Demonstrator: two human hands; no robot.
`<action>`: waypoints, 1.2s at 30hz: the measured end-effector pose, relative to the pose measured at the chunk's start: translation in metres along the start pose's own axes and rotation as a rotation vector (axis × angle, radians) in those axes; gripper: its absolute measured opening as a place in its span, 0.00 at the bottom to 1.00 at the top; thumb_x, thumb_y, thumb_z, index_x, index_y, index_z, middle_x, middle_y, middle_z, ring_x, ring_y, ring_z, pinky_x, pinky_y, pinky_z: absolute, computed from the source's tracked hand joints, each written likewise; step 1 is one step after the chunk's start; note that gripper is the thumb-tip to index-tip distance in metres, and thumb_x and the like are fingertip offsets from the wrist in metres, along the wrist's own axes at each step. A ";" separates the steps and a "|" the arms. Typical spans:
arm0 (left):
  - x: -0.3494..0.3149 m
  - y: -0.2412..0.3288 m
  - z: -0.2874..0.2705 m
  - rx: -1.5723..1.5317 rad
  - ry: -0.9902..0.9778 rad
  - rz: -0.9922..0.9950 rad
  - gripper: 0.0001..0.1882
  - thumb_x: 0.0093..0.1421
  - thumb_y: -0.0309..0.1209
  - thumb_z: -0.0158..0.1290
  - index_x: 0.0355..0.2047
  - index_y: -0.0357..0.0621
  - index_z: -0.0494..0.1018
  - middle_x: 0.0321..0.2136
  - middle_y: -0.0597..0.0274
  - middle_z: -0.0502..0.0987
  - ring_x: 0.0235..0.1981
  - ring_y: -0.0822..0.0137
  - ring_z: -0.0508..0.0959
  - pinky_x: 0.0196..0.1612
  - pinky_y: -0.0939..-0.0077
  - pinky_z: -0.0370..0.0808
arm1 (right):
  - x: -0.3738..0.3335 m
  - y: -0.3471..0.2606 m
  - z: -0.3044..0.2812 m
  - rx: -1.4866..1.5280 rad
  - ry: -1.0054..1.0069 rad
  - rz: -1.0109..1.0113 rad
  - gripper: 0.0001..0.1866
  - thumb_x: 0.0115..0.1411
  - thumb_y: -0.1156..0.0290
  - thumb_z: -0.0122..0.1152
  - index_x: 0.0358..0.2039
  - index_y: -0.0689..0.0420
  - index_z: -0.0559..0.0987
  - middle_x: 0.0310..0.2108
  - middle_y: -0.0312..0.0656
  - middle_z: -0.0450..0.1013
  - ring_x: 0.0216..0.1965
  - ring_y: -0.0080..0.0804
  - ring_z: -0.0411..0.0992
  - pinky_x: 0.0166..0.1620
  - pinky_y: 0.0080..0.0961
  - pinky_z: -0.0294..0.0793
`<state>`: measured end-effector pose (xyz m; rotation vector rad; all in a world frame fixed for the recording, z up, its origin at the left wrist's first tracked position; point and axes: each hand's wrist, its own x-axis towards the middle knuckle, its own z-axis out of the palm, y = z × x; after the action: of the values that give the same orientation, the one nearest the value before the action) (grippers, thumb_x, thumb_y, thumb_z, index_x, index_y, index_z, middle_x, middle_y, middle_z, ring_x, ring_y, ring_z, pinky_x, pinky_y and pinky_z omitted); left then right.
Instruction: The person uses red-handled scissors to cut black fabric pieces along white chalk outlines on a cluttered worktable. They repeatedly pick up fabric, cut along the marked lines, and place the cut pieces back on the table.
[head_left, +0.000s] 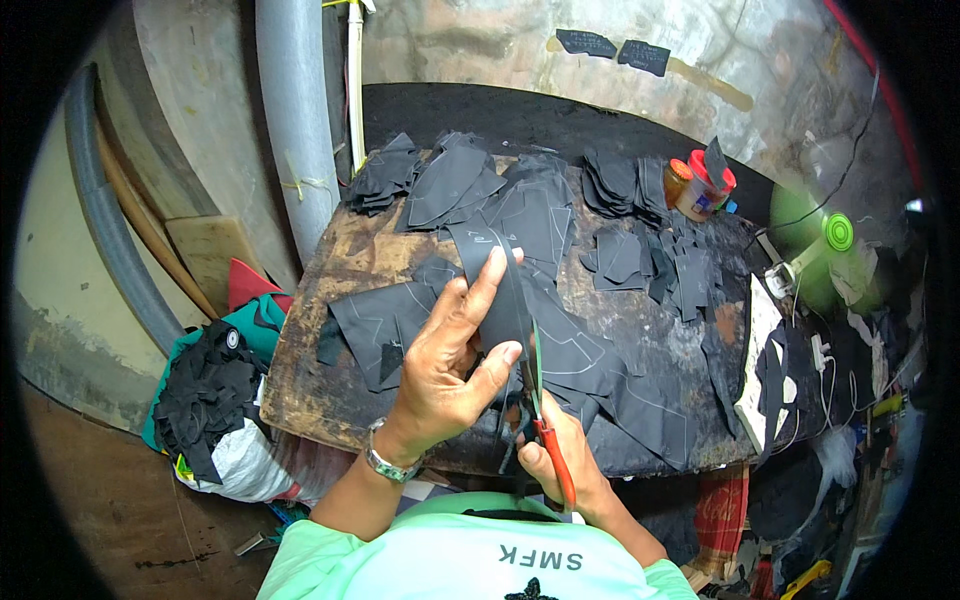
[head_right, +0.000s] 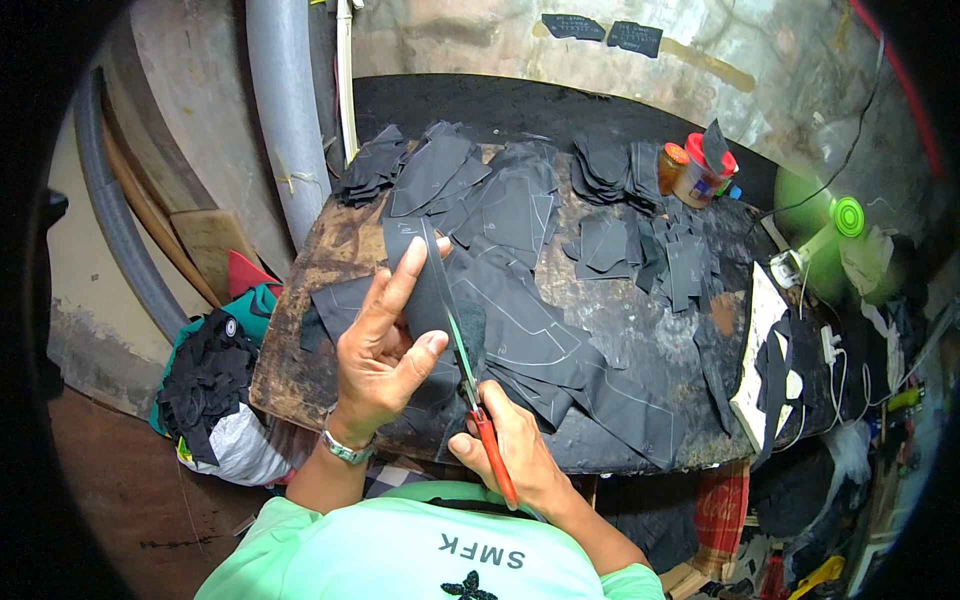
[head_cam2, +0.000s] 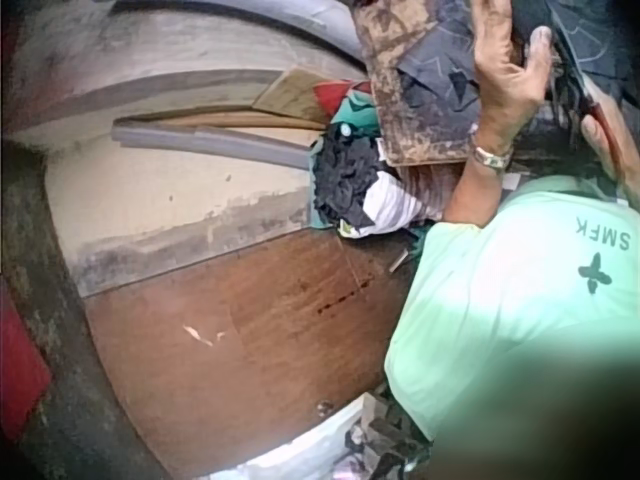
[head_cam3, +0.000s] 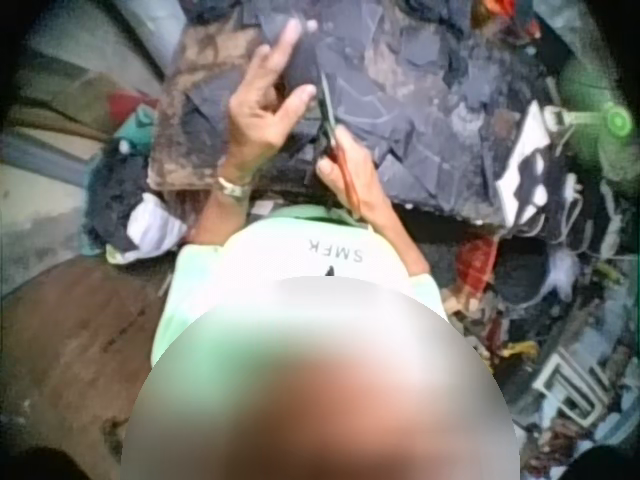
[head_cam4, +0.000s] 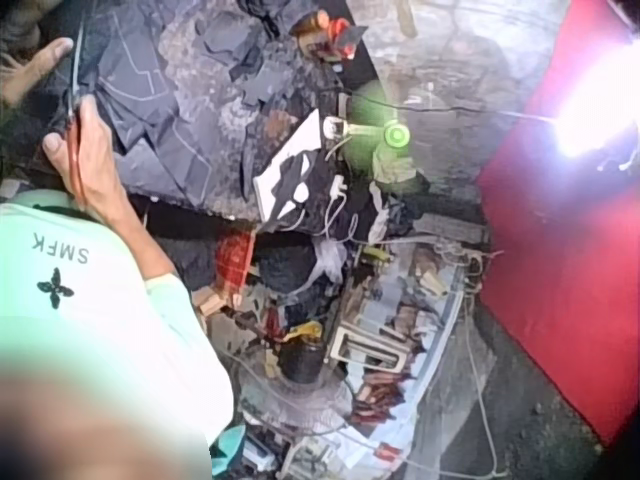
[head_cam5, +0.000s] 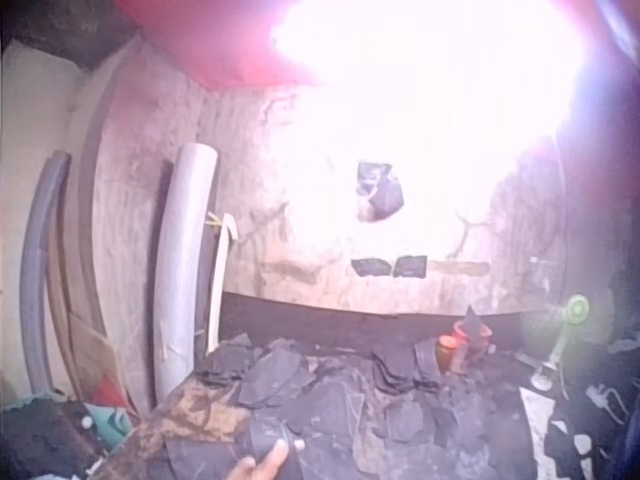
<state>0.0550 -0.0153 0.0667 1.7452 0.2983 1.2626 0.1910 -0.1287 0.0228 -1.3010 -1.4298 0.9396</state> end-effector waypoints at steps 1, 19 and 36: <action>0.000 -0.001 0.000 0.002 0.004 0.008 0.37 0.55 0.12 0.51 0.65 0.30 0.53 0.62 0.50 0.61 0.52 0.73 0.68 0.51 0.84 0.69 | 0.000 0.000 0.000 0.006 0.000 0.012 0.36 0.56 0.34 0.53 0.31 0.61 0.63 0.21 0.42 0.61 0.23 0.33 0.61 0.29 0.31 0.65; -0.005 -0.003 -0.003 0.120 -0.010 -0.026 0.38 0.55 0.15 0.52 0.65 0.32 0.52 0.62 0.50 0.60 0.48 0.74 0.64 0.46 0.86 0.66 | 0.000 0.000 0.000 -0.055 0.006 -0.014 0.38 0.56 0.32 0.52 0.34 0.63 0.65 0.21 0.42 0.62 0.23 0.33 0.61 0.29 0.31 0.65; -0.004 -0.008 -0.002 0.035 0.041 0.027 0.39 0.52 0.13 0.53 0.65 0.34 0.54 0.59 0.57 0.64 0.41 0.80 0.68 0.40 0.91 0.68 | -0.005 0.007 0.004 -0.023 0.067 -0.059 0.31 0.57 0.42 0.59 0.23 0.60 0.64 0.15 0.38 0.59 0.18 0.26 0.58 0.23 0.27 0.61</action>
<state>0.0543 -0.0129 0.0582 1.7596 0.3239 1.3211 0.1892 -0.1329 0.0146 -1.2887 -1.4234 0.8352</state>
